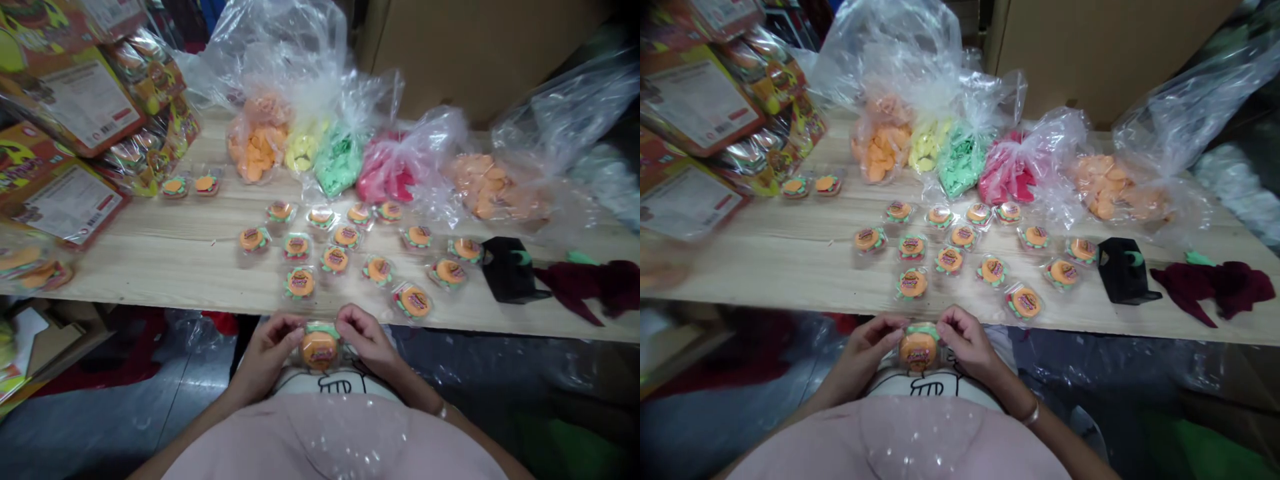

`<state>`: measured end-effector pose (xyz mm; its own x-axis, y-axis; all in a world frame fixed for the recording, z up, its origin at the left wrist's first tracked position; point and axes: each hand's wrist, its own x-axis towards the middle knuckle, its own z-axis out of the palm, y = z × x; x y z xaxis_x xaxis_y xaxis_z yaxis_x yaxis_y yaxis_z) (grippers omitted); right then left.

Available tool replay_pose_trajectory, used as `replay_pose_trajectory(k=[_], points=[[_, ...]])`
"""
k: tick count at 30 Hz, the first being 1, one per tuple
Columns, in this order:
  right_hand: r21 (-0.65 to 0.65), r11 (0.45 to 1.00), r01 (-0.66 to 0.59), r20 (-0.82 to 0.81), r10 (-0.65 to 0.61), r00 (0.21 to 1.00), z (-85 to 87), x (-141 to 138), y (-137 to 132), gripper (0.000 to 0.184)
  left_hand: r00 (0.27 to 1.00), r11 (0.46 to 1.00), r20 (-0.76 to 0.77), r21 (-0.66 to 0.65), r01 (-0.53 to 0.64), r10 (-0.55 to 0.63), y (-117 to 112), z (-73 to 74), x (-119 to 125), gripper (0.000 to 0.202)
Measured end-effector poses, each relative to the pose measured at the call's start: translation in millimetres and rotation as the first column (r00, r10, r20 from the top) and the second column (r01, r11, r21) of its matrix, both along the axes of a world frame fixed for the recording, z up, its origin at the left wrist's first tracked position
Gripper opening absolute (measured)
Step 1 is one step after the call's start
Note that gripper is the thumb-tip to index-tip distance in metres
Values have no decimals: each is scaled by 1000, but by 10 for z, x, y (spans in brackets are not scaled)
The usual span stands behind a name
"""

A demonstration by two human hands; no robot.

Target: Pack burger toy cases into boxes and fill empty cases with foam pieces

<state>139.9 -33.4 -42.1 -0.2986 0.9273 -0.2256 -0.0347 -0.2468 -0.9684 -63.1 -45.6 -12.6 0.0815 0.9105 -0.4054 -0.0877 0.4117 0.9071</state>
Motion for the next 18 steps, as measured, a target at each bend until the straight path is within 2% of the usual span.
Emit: replay_pose_trajectory(k=[4,7,13,16,18], points=[[-25,989,-148,-24,147,989,32,108,-4,32,991,992,-86,53,112,-107,-14,51,-23,25],[-7,987,-163,8,163,987,77,125,-6,29,984,985,-93,66,161,-154,-17,82,-12,25],[1,995,-101,26,101,995,42,103,-30,31,977,980,-135,86,177,-165,-26,34,-7,27],[3,1000,-23,14,23,1000,59,83,-33,36,983,984,-70,42,173,-170,-5,29,24,27],[-3,1000,24,1,-24,1000,95,74,-62,39,971,972,-26,-22,235,-236,35,62,97,28]])
